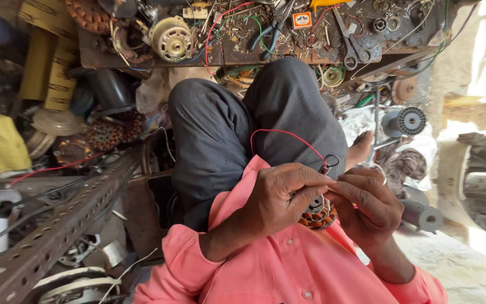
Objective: The person threads and trims wires on a ceiling fan stator using scissors while sitting on the floor.
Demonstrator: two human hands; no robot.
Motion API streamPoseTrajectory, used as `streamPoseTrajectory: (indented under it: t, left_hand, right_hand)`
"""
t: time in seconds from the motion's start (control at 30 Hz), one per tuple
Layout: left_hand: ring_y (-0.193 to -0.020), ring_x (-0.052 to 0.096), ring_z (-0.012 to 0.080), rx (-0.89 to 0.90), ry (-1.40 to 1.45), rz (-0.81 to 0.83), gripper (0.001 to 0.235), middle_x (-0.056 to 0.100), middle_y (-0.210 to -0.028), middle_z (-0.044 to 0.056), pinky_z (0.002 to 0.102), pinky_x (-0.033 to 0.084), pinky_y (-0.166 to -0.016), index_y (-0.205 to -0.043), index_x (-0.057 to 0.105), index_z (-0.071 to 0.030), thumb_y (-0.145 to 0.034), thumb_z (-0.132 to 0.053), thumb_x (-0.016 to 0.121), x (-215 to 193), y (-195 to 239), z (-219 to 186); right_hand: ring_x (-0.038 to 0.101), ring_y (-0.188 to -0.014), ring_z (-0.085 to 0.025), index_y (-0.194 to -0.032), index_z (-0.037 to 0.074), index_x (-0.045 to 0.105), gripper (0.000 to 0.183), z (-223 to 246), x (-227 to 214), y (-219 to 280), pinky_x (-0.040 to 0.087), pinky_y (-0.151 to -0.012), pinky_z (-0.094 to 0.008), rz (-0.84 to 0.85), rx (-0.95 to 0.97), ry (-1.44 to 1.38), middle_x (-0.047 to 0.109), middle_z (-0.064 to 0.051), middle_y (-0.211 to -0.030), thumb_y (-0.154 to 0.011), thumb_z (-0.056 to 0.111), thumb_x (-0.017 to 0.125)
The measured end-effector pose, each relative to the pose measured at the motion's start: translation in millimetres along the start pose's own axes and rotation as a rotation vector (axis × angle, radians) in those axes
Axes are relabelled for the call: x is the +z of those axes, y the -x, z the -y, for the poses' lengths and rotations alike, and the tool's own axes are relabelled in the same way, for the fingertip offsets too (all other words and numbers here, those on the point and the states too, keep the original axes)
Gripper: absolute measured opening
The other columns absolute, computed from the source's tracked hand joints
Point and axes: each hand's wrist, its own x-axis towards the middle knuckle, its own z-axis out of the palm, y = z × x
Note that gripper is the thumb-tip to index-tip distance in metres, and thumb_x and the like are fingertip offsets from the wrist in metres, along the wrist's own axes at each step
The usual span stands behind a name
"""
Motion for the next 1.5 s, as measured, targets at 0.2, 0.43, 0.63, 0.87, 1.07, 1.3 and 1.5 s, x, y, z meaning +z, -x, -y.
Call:
streamPoseTrajectory:
  t: [0.2, 0.43, 0.63, 0.87, 1.07, 1.3, 1.5]
  left_hand:
    - [-0.098, 0.073, 0.0279, 0.203, -0.298, 0.074, 0.029, 0.071, -0.105, 0.011, 0.036, 0.061, -0.084, -0.117, 0.072, -0.003, -0.088, 0.003, 0.074, 10, -1, -10]
    - [-0.098, 0.07, 0.0315, 0.332, -0.493, 0.192, 0.035, 0.067, -0.11, 0.015, 0.041, 0.059, -0.086, -0.122, 0.066, 0.001, -0.088, 0.0, 0.072, 5, 0, -16]
    - [-0.101, 0.069, 0.0342, 0.35, -0.479, 0.215, 0.037, 0.066, -0.111, 0.016, 0.044, 0.059, -0.089, -0.124, 0.064, 0.003, -0.088, -0.003, 0.069, 4, 3, -13]
    - [-0.097, 0.071, 0.0322, 0.312, -0.427, 0.157, 0.034, 0.068, -0.107, 0.014, 0.041, 0.06, -0.084, -0.12, 0.065, 0.001, -0.086, 0.008, 0.07, 10, 10, -9]
    - [-0.09, 0.071, 0.0298, 0.231, -0.329, 0.095, 0.022, 0.069, -0.099, 0.012, 0.039, 0.059, -0.078, -0.111, 0.067, -0.001, -0.092, 0.003, 0.076, 16, 11, -12]
    - [-0.084, 0.074, 0.0212, -0.057, -0.039, 0.208, 0.014, 0.072, -0.094, 0.008, 0.033, 0.06, -0.077, -0.106, 0.069, -0.005, -0.095, -0.002, 0.077, 16, 20, -3]
    - [-0.094, 0.071, 0.0296, 0.003, -0.367, 0.144, 0.013, 0.071, -0.101, 0.012, 0.039, 0.058, -0.085, -0.106, 0.068, -0.003, -0.094, -0.001, 0.072, 2, 15, 9]
  right_hand:
    - [0.068, -0.085, -0.02, -0.11, 0.001, 0.071, 0.023, -3, -6, 27, 0.054, -0.077, -0.031, -0.073, 0.09, -0.058, 0.07, -0.009, -0.095, -0.089, 0.004, 0.079]
    - [0.067, -0.08, -0.012, -0.098, 0.0, 0.075, 0.011, -9, -12, 45, 0.052, -0.069, -0.027, 0.041, 0.549, -0.395, 0.074, -0.008, -0.09, -0.087, 0.0, 0.078]
    - [0.069, -0.093, -0.013, -0.107, -0.002, 0.073, 0.02, -8, -14, 45, 0.055, -0.084, -0.027, 0.009, 0.632, -0.68, 0.071, -0.009, -0.1, -0.088, -0.001, 0.075]
    - [0.071, -0.084, -0.015, -0.107, 0.0, 0.072, 0.025, 7, -12, 39, 0.055, -0.076, -0.025, -0.06, 0.322, -0.242, 0.073, -0.01, -0.095, -0.083, -0.003, 0.081]
    - [0.071, -0.086, -0.017, -0.105, 0.0, 0.072, 0.015, 10, -16, 38, 0.055, -0.075, -0.026, -0.013, 0.355, -0.306, 0.073, -0.01, -0.097, -0.09, -0.001, 0.077]
    - [0.066, -0.102, -0.022, -0.104, 0.002, 0.067, 0.012, 4, -13, 50, 0.056, -0.094, -0.035, -0.091, 0.489, -0.829, 0.067, -0.007, -0.105, -0.097, 0.008, 0.075]
    - [0.071, -0.087, -0.016, -0.109, 0.006, 0.063, 0.014, -14, -29, 59, 0.057, -0.078, -0.029, -0.225, 0.74, -0.69, 0.073, -0.008, -0.098, -0.097, 0.008, 0.07]
